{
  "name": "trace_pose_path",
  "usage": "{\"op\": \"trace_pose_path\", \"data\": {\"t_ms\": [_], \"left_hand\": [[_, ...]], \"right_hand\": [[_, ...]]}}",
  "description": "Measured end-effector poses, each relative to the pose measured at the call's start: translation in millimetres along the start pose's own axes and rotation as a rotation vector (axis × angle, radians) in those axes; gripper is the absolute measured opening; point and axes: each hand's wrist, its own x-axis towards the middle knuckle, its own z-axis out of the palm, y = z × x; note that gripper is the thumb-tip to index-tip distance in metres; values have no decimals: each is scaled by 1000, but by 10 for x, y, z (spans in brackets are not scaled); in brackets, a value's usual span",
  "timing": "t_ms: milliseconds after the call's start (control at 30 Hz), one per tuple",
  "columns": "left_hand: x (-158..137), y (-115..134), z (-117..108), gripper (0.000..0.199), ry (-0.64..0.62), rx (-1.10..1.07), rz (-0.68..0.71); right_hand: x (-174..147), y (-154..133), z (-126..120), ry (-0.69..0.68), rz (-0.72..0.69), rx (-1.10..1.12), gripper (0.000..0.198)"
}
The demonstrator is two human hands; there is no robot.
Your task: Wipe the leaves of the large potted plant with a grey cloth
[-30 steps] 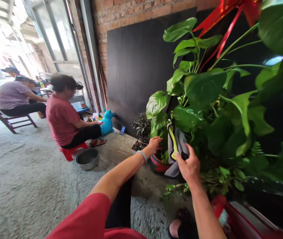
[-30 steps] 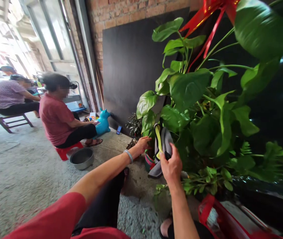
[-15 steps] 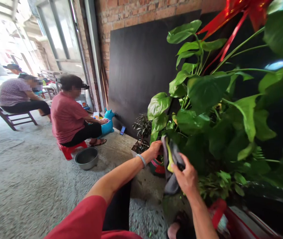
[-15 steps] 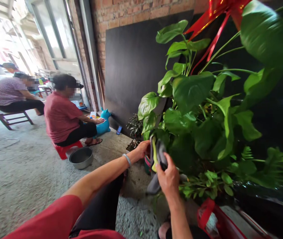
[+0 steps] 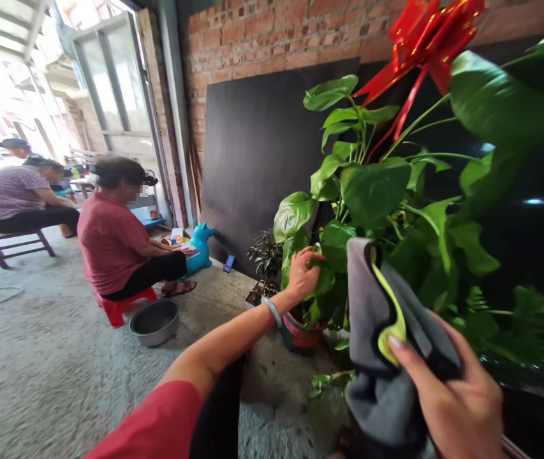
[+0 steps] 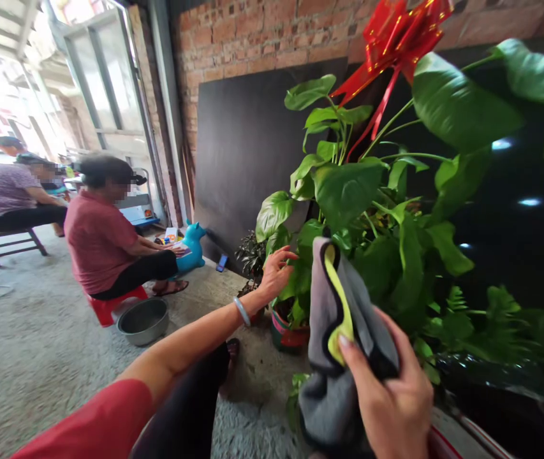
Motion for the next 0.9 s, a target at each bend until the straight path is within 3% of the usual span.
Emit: {"op": "trace_pose_path", "data": {"t_ms": [67,167,233,333,400,467,567,667,767,900], "left_hand": [[122,99,147,33,-129,-85,-71],[215,143,292,26,-288,-306,-285],[214,125,285,33,-294,-382,-357],[165,87,169,54,-280,-366,-374],[134,84,109,62,-305,-361,-395],[115,101,103,66,-349,-404,-405],[99,131,138,65,-409,-485,-373],[62,107,94,62,-429,-496,-362],[-12,12,-52,61,-408,-472,-441],[-122,-134,-235,39,-301,-453,-558]], "right_hand": [[227,-159,255,34,-89,67,73],[510,-99,542,-67,-97,168,69],[636,37,540,-58,6,162,65],[712,124,353,121,95,125,69],[715,51,282,195,27,117,73],[707,-53,335,184,-95,117,73],[639,-56,535,28,-121,87,78],[420,191,611,-137,71,75,84],[108,480,469,-171,234,125,80],[-204,605,127,-189,340,212,77]]}}
